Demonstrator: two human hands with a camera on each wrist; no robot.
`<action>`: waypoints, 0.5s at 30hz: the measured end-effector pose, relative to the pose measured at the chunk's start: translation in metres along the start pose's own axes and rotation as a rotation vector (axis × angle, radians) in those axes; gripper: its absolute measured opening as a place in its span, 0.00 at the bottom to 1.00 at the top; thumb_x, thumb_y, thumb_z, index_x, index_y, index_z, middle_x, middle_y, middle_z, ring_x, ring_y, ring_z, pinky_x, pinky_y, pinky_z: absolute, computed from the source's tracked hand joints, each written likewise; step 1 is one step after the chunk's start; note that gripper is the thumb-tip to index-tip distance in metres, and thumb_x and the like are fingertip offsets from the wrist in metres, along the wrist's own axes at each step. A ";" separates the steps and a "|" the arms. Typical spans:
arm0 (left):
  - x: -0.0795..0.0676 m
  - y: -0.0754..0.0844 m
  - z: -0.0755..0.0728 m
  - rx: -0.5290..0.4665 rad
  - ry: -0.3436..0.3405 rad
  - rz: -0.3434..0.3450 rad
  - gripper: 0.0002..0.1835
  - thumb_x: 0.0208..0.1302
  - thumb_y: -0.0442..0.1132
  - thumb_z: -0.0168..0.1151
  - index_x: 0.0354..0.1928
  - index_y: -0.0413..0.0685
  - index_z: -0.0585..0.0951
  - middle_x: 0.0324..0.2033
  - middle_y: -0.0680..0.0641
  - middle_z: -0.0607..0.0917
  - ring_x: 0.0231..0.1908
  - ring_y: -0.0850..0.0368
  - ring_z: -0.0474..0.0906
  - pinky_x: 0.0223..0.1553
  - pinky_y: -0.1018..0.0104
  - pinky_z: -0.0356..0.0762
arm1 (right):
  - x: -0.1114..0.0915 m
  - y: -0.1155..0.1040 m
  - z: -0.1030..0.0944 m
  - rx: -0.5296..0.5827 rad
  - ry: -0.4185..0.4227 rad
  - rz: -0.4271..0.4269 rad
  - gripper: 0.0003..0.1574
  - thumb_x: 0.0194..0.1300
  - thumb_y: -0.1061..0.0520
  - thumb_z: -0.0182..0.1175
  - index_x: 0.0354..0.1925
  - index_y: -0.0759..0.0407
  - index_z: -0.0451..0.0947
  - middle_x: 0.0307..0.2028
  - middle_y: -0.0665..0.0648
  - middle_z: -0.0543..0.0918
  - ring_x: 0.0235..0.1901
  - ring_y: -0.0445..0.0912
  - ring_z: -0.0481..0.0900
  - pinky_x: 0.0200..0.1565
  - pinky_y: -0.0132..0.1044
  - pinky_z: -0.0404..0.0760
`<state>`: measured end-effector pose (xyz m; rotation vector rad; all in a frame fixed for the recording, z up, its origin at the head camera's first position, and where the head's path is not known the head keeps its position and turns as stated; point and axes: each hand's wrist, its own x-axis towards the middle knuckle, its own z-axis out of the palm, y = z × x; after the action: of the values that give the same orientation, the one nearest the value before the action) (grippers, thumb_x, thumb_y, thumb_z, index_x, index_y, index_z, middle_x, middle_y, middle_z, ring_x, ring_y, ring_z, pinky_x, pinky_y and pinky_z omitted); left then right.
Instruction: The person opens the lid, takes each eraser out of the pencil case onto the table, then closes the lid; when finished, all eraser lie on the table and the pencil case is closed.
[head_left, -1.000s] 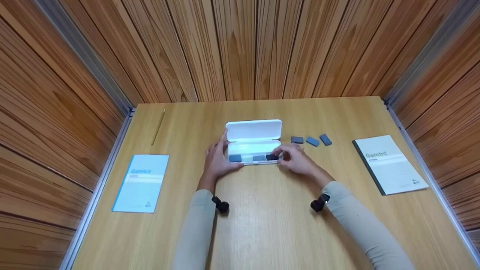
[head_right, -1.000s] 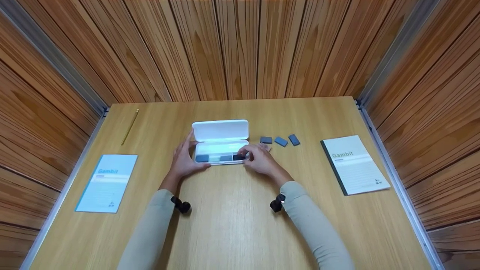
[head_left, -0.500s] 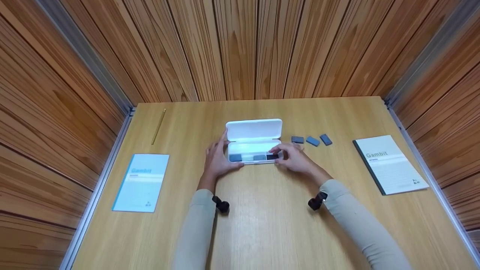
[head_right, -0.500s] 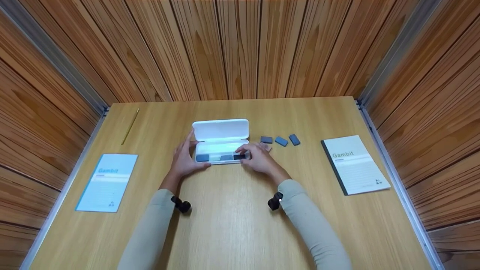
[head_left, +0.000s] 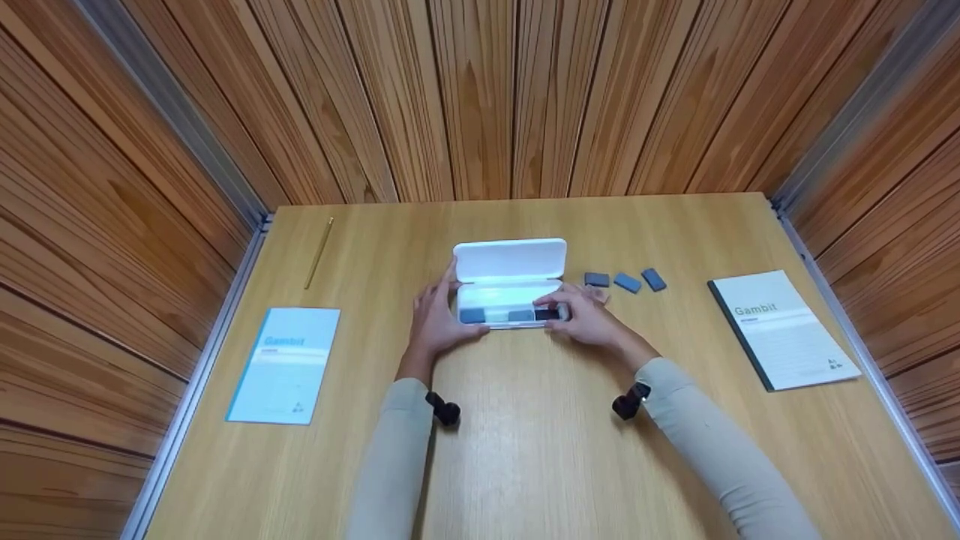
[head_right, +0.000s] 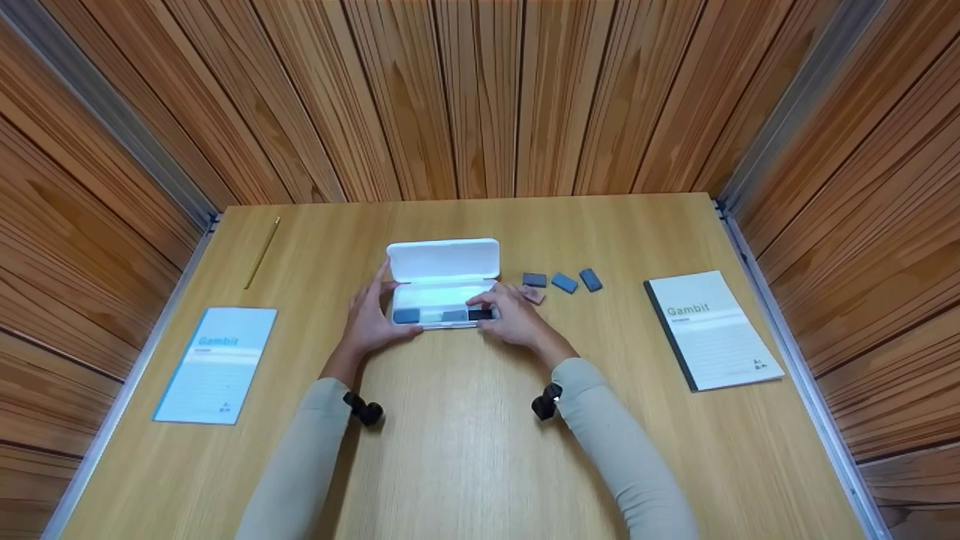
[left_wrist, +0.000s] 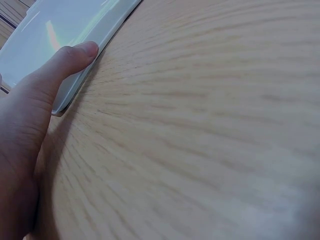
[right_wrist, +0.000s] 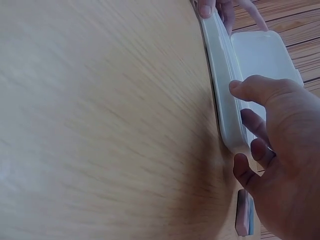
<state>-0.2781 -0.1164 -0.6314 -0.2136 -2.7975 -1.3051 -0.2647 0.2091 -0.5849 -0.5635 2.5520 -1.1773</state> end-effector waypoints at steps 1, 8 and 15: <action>0.000 0.000 0.000 -0.002 -0.001 -0.002 0.78 0.46 0.65 0.90 0.93 0.78 0.46 0.71 0.48 0.85 0.78 0.41 0.71 0.88 0.35 0.51 | 0.001 0.000 0.000 0.004 -0.002 0.004 0.26 0.79 0.56 0.70 0.71 0.50 0.85 0.70 0.66 0.77 0.73 0.66 0.67 0.75 0.72 0.53; 0.000 0.000 0.000 -0.007 0.000 -0.008 0.78 0.45 0.65 0.90 0.92 0.79 0.46 0.72 0.49 0.84 0.78 0.42 0.70 0.87 0.36 0.51 | 0.004 -0.001 0.002 0.007 -0.016 0.009 0.25 0.79 0.57 0.70 0.70 0.49 0.86 0.75 0.69 0.72 0.75 0.68 0.64 0.76 0.74 0.45; -0.001 0.000 -0.001 0.007 -0.002 -0.007 0.77 0.46 0.65 0.91 0.92 0.80 0.46 0.74 0.49 0.84 0.79 0.41 0.70 0.87 0.35 0.52 | 0.007 -0.001 0.004 -0.045 -0.010 -0.012 0.24 0.77 0.57 0.72 0.68 0.50 0.89 0.65 0.66 0.78 0.68 0.64 0.71 0.71 0.67 0.48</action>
<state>-0.2770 -0.1168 -0.6307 -0.2053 -2.8065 -1.2963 -0.2689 0.2023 -0.5872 -0.5938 2.5760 -1.1202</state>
